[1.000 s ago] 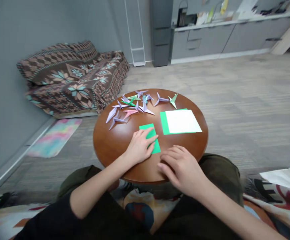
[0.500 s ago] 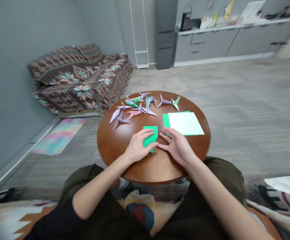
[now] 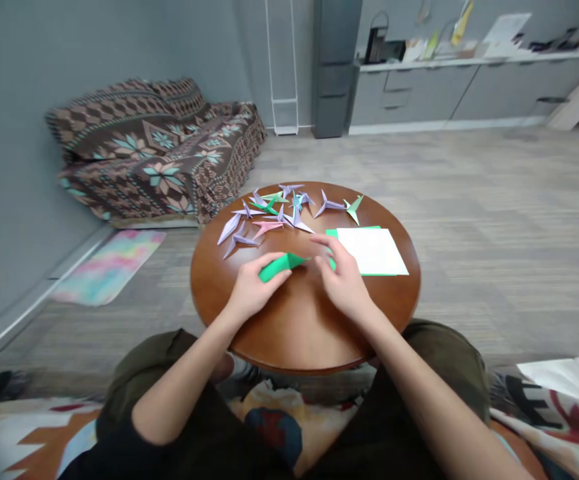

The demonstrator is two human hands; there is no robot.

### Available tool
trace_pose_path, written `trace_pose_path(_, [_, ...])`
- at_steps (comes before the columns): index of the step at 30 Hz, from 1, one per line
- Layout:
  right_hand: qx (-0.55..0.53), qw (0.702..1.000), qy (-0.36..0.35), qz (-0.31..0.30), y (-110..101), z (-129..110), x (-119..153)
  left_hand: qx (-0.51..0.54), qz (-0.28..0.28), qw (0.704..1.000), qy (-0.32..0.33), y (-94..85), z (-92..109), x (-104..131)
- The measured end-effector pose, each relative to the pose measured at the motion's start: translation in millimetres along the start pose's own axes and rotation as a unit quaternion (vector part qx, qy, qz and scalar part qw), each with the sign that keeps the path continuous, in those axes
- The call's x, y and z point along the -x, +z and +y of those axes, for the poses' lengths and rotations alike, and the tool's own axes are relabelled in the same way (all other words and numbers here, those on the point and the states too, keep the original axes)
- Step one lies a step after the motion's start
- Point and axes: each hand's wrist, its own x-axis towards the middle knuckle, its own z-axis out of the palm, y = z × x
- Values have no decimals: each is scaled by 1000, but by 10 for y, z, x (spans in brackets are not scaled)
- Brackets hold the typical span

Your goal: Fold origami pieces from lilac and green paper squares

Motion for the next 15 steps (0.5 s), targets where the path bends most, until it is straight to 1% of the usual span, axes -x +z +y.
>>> trace_pose_path(1, [75, 996, -42, 2, 13, -46, -55, 63, -2, 998, -27, -35, -1, -17])
trace_pose_path(2, [139, 988, -67, -4, 25, -94, -111, 129, -12, 990, -50, -73, -4, -33])
trace_pose_path(3, [169, 982, -76, -25, 36, -141, -165, 193, -27, 978, -72, -117, -11, -47])
trace_pose_path(5, [175, 980, -76, -64, 45, -220, -253, 286, -64, 950, -108, -221, -26, -80])
trace_pose_path(7, [165, 980, -75, -80, 31, -263, -300, 313, -98, 937, -120, -347, -23, -130])
trace_pose_path(8, [160, 981, -75, -82, 14, -270, -307, 302, -103, 942, -109, -412, -9, -163])
trace_pose_path(10, [154, 981, -76, -86, -36, -257, -295, 273, -81, 957, -58, -520, 50, -236])
trace_pose_path(11, [151, 981, -78, -90, -65, -242, -280, 244, -80, 966, -37, -552, 93, -271])
trace_pose_path(12, [150, 981, -79, -94, -94, -225, -263, 201, -83, 976, -25, -563, 140, -301])
trace_pose_path(13, [153, 980, -81, -98, -120, -210, -246, 140, -84, 986, -28, -554, 188, -324])
trace_pose_path(15, [175, 975, -89, -107, -159, -190, -217, 31, -41, 998, -30, -481, 272, -347])
